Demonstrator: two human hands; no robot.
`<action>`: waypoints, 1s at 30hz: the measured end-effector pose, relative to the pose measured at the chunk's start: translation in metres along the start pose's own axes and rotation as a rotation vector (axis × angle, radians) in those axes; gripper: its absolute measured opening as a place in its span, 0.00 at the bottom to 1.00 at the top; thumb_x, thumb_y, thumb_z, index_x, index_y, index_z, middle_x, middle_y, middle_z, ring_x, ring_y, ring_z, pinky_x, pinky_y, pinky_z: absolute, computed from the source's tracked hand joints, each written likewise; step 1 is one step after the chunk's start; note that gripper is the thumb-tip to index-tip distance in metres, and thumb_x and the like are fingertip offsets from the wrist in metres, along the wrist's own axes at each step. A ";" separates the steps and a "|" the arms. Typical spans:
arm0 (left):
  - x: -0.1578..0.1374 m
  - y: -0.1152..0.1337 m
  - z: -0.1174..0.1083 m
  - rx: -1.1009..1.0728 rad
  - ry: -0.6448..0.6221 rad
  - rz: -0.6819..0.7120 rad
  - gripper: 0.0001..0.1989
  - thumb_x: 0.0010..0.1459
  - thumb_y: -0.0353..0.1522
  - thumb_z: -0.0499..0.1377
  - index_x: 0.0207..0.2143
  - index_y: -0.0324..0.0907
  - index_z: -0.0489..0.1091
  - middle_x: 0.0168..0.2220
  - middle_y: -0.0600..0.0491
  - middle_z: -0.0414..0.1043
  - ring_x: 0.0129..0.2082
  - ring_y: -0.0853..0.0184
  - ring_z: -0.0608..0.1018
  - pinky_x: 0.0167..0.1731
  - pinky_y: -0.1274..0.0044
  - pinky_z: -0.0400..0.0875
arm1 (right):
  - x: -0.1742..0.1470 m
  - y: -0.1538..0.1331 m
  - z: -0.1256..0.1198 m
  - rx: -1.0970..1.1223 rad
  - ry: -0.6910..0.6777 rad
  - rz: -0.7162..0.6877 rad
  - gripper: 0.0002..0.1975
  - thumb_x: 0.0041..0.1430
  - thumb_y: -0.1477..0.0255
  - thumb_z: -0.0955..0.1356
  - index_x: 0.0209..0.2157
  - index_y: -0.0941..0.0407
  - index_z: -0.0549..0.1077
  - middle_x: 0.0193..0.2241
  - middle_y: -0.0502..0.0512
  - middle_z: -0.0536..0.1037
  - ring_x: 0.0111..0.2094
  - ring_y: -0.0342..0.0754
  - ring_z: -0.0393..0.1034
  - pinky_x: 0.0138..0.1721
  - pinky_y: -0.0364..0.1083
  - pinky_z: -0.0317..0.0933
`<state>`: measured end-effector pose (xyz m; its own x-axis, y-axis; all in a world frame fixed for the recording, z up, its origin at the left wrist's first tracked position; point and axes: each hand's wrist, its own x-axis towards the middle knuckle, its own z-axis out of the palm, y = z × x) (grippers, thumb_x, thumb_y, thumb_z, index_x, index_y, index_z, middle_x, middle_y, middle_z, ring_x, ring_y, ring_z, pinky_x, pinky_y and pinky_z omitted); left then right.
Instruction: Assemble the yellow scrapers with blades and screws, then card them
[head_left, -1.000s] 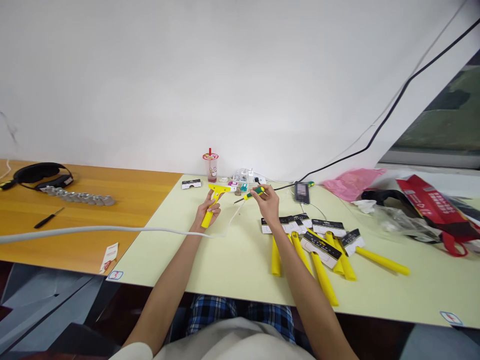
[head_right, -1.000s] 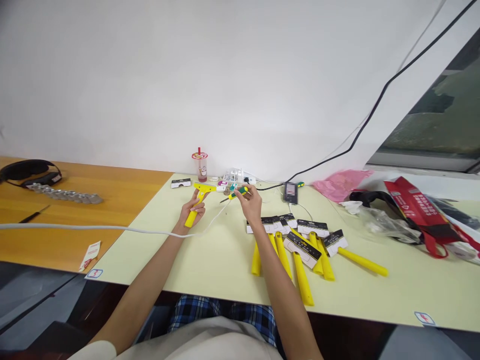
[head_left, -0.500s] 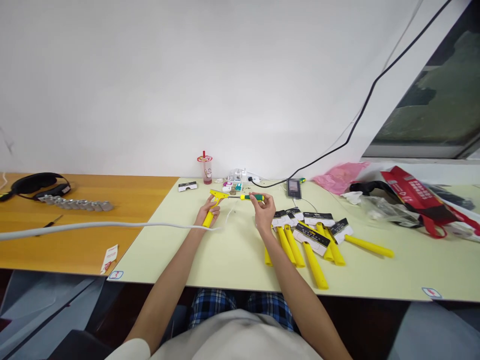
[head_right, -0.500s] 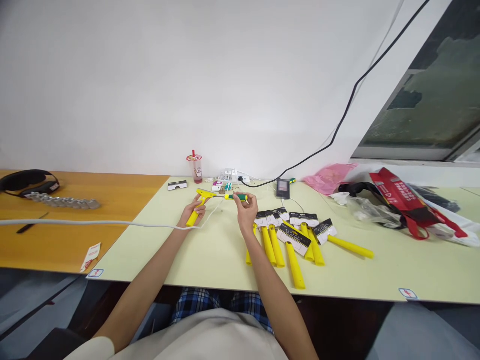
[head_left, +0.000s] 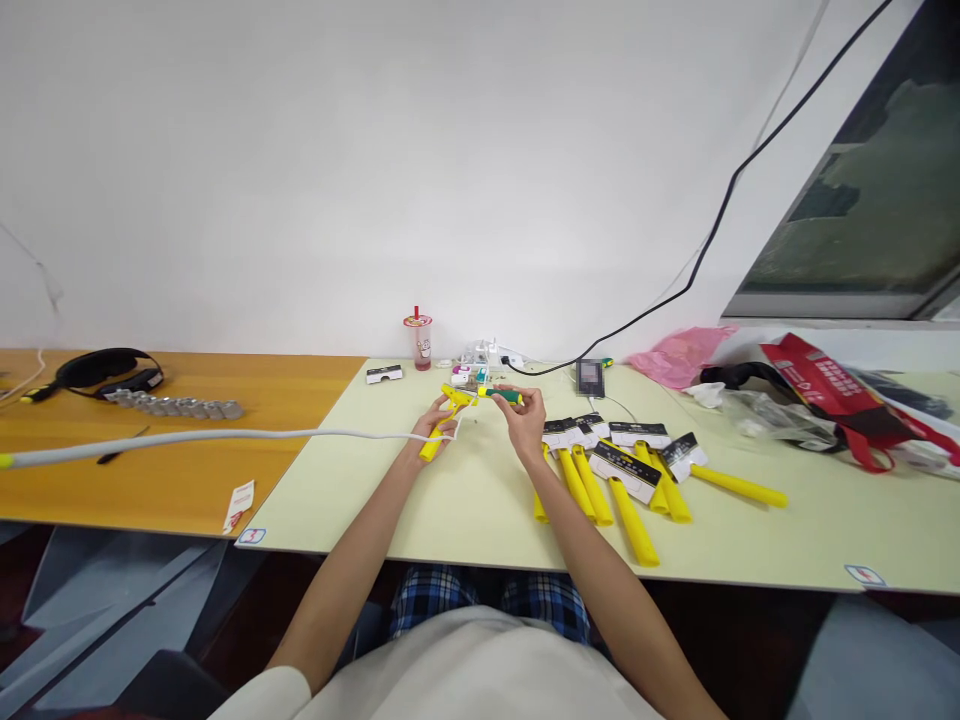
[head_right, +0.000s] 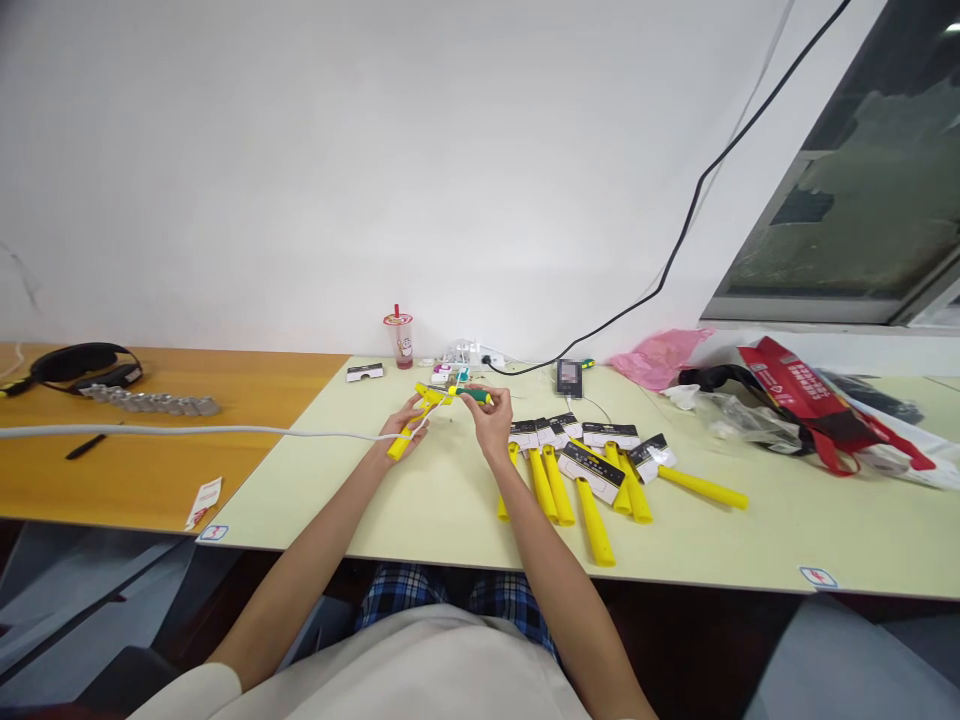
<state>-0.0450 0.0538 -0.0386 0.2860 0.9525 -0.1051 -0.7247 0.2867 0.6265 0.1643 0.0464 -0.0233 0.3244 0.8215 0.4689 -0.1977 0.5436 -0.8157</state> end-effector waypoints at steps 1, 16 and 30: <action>0.000 0.000 0.000 -0.007 -0.004 -0.007 0.41 0.56 0.18 0.67 0.69 0.48 0.65 0.58 0.42 0.80 0.18 0.82 0.64 0.19 0.85 0.61 | 0.000 0.001 0.000 0.002 -0.003 -0.002 0.29 0.54 0.54 0.83 0.43 0.50 0.67 0.47 0.62 0.87 0.50 0.58 0.86 0.44 0.54 0.81; -0.006 0.002 0.003 -0.096 -0.058 -0.072 0.36 0.59 0.17 0.63 0.68 0.45 0.68 0.57 0.42 0.80 0.18 0.83 0.64 0.18 0.87 0.62 | -0.001 0.006 -0.001 -0.008 -0.051 -0.007 0.28 0.53 0.56 0.83 0.43 0.50 0.68 0.47 0.60 0.86 0.53 0.57 0.85 0.45 0.54 0.82; -0.005 0.001 0.002 -0.046 -0.064 -0.078 0.33 0.61 0.19 0.63 0.67 0.45 0.69 0.57 0.41 0.81 0.17 0.82 0.65 0.18 0.86 0.63 | -0.002 0.008 -0.003 -0.013 -0.069 -0.010 0.27 0.55 0.54 0.82 0.43 0.50 0.67 0.48 0.60 0.86 0.53 0.58 0.84 0.49 0.57 0.81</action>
<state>-0.0456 0.0487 -0.0358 0.3815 0.9188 -0.1016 -0.7261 0.3658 0.5822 0.1647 0.0486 -0.0316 0.2617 0.8260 0.4993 -0.1826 0.5503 -0.8147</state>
